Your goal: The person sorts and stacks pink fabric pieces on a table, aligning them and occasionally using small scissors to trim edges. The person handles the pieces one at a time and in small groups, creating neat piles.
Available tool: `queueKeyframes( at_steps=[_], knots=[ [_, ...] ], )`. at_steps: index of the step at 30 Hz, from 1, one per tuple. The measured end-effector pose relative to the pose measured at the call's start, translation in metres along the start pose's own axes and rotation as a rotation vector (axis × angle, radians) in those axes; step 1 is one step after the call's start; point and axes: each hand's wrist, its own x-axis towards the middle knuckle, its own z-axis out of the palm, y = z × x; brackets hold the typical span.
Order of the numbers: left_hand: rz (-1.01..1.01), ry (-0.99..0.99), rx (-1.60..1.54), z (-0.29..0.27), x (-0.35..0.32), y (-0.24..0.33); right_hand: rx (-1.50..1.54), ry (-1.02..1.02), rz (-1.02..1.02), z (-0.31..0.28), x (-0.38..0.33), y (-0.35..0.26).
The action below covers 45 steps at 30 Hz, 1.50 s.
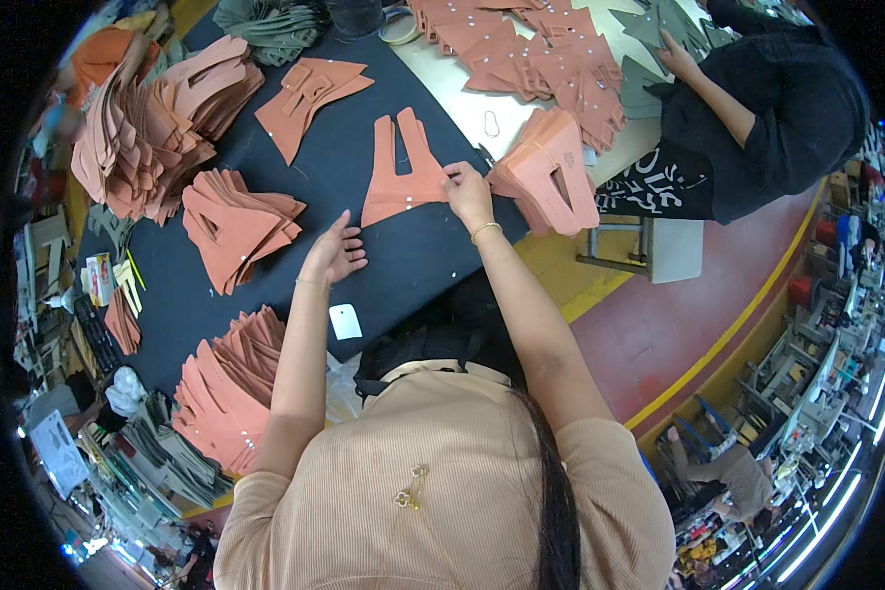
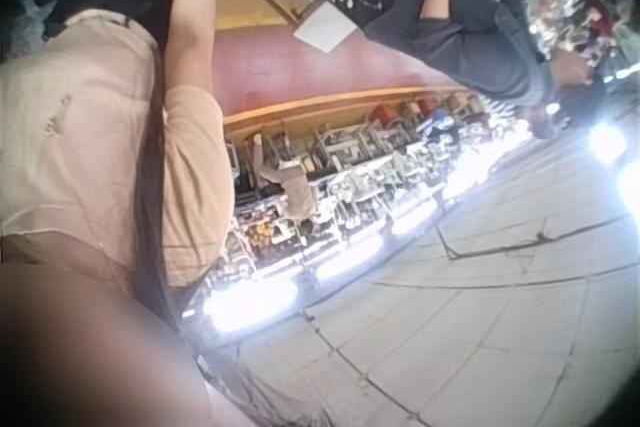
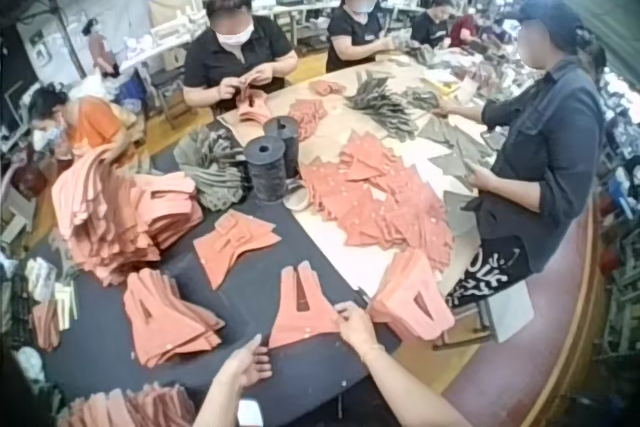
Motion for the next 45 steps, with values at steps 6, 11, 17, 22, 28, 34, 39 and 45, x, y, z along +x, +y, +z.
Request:
queueKeyframes(
  at_steps=[6,11,17,22,28,34,39,45],
  knots=[
    [-0.017,0.039,0.021,0.007,0.002,-0.001,-0.058,0.013,-0.092,-0.003,-0.012,0.005],
    [0.337,0.140,0.049,0.048,0.005,0.001,-0.292,-0.058,-0.211,-0.003,-0.016,0.004],
    [0.446,0.247,0.435,0.086,-0.003,0.030,-0.317,-0.299,-0.294,-0.027,-0.007,-0.001],
    [0.758,0.149,0.313,0.084,-0.022,0.054,-0.315,-0.396,-0.439,-0.068,-0.009,-0.026],
    [0.877,0.947,0.749,0.072,-0.025,0.077,-0.039,-0.286,-0.412,-0.148,-0.009,-0.049],
    [0.969,0.581,1.078,0.145,-0.009,0.070,-0.222,0.098,-0.298,-0.231,0.010,-0.005],
    [0.740,-0.002,0.903,0.229,0.024,0.067,-0.183,0.102,-0.131,-0.250,-0.002,0.030],
    [0.367,-0.188,0.725,0.275,0.027,0.065,-0.200,0.178,-0.169,-0.222,-0.016,0.031]
  ],
)
